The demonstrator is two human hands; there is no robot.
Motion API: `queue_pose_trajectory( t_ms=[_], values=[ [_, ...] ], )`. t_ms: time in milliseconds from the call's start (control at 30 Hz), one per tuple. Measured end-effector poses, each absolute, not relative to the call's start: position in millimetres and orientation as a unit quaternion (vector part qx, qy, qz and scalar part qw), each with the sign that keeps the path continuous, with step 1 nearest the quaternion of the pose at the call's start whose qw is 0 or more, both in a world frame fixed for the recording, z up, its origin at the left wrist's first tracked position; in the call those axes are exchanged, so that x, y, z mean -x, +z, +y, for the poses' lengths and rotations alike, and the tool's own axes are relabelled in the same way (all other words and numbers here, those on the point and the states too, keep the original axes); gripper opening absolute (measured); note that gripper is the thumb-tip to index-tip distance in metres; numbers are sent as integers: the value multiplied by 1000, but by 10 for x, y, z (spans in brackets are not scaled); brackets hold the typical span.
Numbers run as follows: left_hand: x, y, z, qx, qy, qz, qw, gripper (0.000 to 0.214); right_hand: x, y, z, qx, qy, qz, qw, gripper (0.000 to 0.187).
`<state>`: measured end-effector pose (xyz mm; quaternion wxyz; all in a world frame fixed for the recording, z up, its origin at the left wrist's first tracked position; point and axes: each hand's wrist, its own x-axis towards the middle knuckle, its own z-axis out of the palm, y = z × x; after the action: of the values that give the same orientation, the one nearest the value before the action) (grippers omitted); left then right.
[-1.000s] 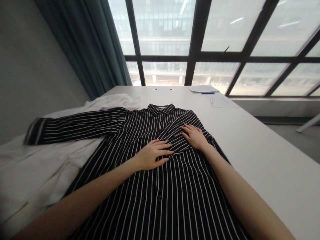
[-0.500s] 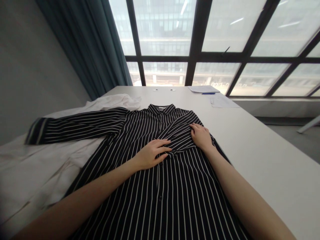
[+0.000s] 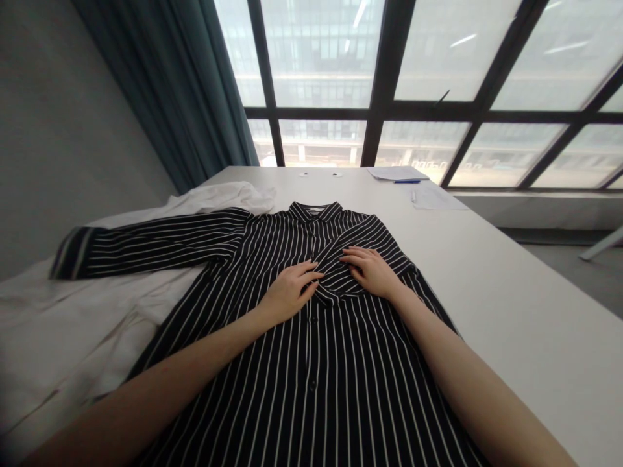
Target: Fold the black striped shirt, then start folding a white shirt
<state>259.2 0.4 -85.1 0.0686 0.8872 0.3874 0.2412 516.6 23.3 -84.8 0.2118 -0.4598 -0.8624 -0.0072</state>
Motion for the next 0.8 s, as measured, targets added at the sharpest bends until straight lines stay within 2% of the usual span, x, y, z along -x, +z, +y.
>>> queue_pose_trajectory(
  t_ms=[433,800],
  values=[
    [-2597,-848,-13,-911,223,342,60,30,-5166,-850,235,456,19,-863,215,44],
    [-2614,-858,-19,-915,193,349,64,36,-5145,-760,168,395,17,-892,219,38]
  ],
)
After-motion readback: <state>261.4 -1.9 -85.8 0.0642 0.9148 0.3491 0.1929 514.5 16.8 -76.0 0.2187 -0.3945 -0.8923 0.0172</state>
